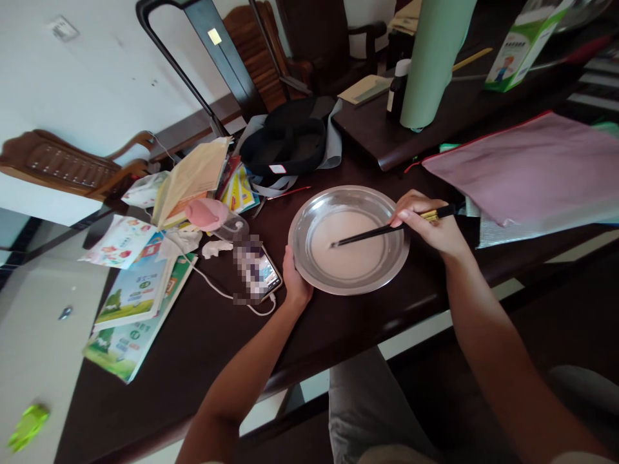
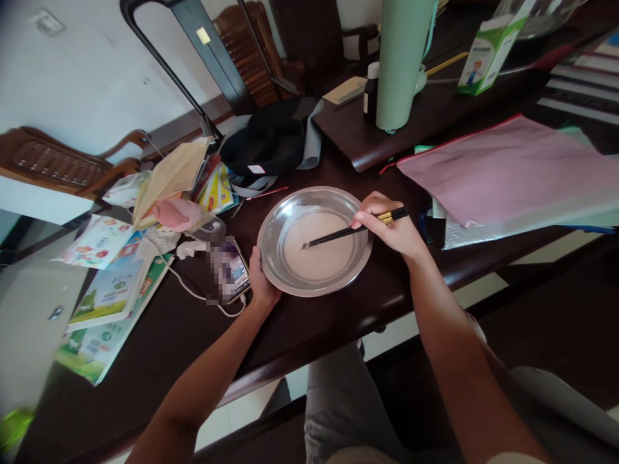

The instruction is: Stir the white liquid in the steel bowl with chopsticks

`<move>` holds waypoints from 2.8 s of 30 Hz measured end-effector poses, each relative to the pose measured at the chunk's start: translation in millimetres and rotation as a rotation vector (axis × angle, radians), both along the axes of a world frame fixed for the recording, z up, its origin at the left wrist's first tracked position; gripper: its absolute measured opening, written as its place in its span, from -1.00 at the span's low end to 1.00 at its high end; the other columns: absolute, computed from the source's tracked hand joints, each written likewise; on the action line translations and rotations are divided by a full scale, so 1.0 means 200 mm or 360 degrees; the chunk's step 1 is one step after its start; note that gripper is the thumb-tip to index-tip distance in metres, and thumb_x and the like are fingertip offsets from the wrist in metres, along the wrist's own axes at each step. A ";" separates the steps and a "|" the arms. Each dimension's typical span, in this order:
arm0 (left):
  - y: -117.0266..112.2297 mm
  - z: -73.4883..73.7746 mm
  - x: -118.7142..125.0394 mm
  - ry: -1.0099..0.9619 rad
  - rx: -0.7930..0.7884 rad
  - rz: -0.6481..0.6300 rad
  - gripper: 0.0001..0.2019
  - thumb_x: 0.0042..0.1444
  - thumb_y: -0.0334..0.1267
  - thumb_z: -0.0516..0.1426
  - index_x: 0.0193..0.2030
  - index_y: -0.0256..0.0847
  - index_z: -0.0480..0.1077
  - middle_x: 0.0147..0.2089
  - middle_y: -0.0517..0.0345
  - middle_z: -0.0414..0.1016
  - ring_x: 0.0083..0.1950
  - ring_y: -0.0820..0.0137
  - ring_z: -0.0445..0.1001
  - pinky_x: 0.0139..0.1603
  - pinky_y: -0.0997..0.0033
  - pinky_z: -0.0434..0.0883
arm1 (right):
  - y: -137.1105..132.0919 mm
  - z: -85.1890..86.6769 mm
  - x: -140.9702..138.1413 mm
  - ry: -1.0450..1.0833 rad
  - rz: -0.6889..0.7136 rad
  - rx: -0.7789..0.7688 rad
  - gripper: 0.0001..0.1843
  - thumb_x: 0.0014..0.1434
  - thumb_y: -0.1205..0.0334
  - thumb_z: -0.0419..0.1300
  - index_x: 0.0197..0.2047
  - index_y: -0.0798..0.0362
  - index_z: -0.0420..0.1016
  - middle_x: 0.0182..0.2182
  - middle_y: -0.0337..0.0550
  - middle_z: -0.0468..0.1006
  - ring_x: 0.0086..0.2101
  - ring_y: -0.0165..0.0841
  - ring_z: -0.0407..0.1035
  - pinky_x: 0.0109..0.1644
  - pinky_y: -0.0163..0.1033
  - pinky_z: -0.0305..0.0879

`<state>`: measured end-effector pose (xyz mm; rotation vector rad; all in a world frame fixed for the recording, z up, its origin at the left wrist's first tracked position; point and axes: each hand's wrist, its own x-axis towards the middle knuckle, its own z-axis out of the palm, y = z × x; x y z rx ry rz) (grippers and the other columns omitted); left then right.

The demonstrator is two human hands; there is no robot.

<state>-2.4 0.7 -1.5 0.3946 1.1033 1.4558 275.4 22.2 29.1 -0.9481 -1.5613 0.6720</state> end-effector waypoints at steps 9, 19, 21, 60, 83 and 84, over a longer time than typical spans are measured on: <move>0.00 -0.01 0.00 -0.0002 0.0014 0.0004 -0.66 0.17 0.10 0.25 -0.21 -0.15 0.63 -0.14 0.09 0.72 0.10 0.15 0.62 0.27 0.16 0.43 | 0.00 0.01 0.00 0.0036 0.0046 0.0029 -0.60 0.29 -0.08 0.29 -0.51 -0.09 0.64 -0.53 -0.16 0.58 -0.36 -0.22 0.45 -0.20 -0.06 0.37; 0.00 0.00 0.00 -0.0007 0.0009 -0.0016 -0.66 0.18 0.10 0.23 -0.21 -0.14 0.62 -0.11 0.08 0.72 0.16 0.12 0.59 0.31 0.12 0.40 | -0.01 0.01 0.00 0.0101 0.0043 0.0000 -0.57 0.28 -0.14 0.28 -0.53 -0.11 0.64 -0.54 -0.18 0.56 -0.37 -0.23 0.44 -0.21 -0.07 0.35; 0.00 -0.01 -0.01 0.0000 0.0015 -0.0012 -0.66 0.17 0.10 0.25 -0.20 -0.15 0.62 -0.10 0.08 0.72 0.17 0.12 0.59 0.31 0.12 0.41 | -0.01 0.02 -0.01 -0.0020 0.0069 -0.0020 -0.62 0.25 -0.14 0.31 -0.47 -0.12 0.67 -0.49 -0.16 0.61 -0.33 -0.22 0.47 -0.19 -0.06 0.37; 0.00 -0.01 -0.01 -0.0038 0.0014 -0.0030 -0.65 0.18 0.09 0.24 -0.22 -0.17 0.62 -0.13 0.07 0.72 0.16 0.14 0.59 0.31 0.15 0.40 | 0.01 -0.01 0.01 0.0195 -0.0257 0.0069 -0.53 0.29 -0.15 0.26 -0.56 -0.10 0.60 -0.55 -0.17 0.52 -0.38 -0.24 0.42 -0.21 -0.07 0.35; 0.00 -0.01 -0.01 -0.0033 0.0026 -0.0025 -0.66 0.18 0.08 0.24 -0.18 -0.17 0.63 -0.09 0.06 0.72 0.20 0.11 0.57 0.33 0.11 0.39 | 0.01 -0.02 0.02 0.0219 -0.0191 0.0134 -0.57 0.34 -0.04 0.26 -0.53 -0.10 0.63 -0.55 -0.20 0.52 -0.39 -0.28 0.40 -0.21 -0.10 0.29; 0.00 -0.01 -0.01 -0.0029 0.0025 -0.0023 -0.66 0.18 0.08 0.24 -0.18 -0.17 0.63 -0.10 0.06 0.72 0.20 0.11 0.57 0.33 0.11 0.39 | 0.01 -0.02 0.03 0.0276 -0.0177 0.0149 -0.55 0.36 -0.03 0.24 -0.55 -0.10 0.61 -0.57 -0.21 0.50 -0.41 -0.28 0.39 -0.22 -0.10 0.29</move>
